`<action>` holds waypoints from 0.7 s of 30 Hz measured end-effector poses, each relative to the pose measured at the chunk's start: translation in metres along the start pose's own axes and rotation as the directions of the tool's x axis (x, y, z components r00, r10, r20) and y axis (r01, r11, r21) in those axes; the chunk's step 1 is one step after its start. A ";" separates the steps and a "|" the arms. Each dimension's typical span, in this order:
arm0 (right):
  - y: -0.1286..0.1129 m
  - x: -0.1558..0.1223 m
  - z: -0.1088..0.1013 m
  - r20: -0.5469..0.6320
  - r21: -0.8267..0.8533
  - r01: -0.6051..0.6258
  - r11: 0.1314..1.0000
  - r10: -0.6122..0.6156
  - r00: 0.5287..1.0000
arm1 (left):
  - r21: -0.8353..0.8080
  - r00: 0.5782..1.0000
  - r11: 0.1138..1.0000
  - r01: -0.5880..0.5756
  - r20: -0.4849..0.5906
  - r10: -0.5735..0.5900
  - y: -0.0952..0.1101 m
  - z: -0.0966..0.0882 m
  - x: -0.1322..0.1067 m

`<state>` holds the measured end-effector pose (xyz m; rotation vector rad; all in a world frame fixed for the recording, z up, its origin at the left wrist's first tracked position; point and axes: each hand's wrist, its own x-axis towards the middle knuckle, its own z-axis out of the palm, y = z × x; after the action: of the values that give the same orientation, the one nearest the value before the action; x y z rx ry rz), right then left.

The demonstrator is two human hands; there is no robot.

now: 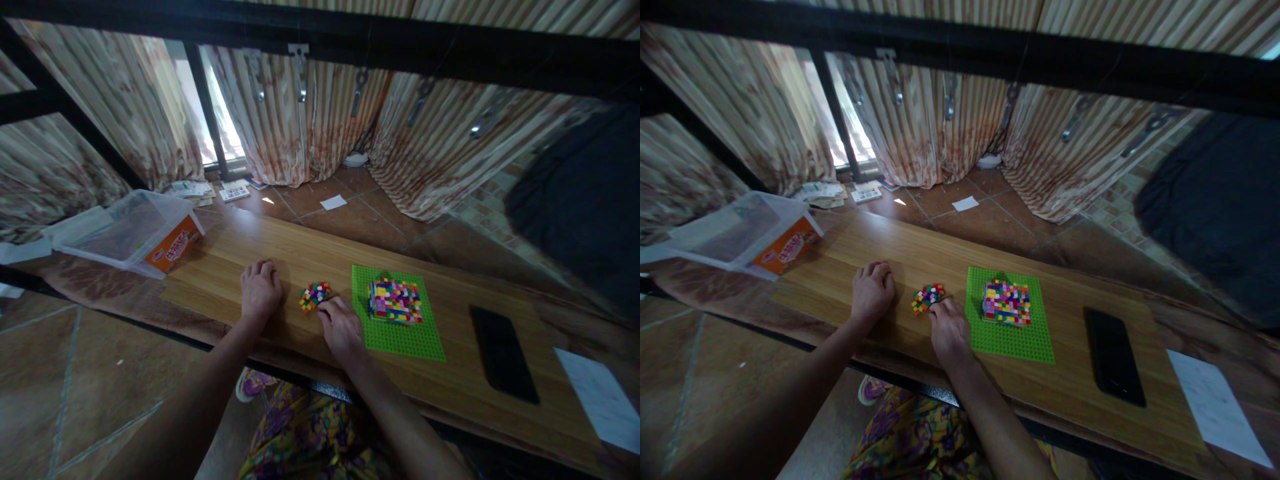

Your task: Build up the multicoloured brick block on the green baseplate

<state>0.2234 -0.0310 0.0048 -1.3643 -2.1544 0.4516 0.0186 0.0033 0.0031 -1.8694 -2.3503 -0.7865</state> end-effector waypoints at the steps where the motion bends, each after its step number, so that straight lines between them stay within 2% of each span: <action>1: 0.000 0.000 0.000 0.002 -0.004 0.003 1.000 -0.003 1.000 | -0.004 1.000 1.000 0.000 0.000 0.000 0.000 0.000 0.000; 6: -0.005 -0.008 -0.010 -0.050 0.073 -0.037 0.997 0.041 0.998 | -0.011 1.000 1.000 -0.010 -0.002 0.010 0.000 -0.001 0.000; 12: -0.006 -0.027 -0.056 -0.154 0.273 -0.119 0.955 0.165 0.974 | 0.018 1.000 1.000 -0.016 -0.017 0.017 0.000 -0.001 0.001; 15: 0.012 -0.033 -0.085 -0.255 0.305 -0.130 0.944 0.212 0.943 | 0.020 1.000 1.000 -0.010 -0.017 0.010 0.000 -0.002 0.001; 19: 0.049 -0.036 -0.119 -0.369 0.257 -0.249 0.934 0.333 0.868 | 0.009 1.000 1.000 -0.016 -0.026 0.016 0.000 -0.002 0.002; 21: 0.064 -0.035 -0.131 -0.382 0.213 -0.290 0.933 0.353 0.854 | 0.009 1.000 1.000 -0.013 -0.023 0.013 0.000 -0.002 0.002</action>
<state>0.3606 -0.0356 0.0646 -1.5792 -1.5229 0.3938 0.0176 0.0043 0.0052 -1.8604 -2.3216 -0.7904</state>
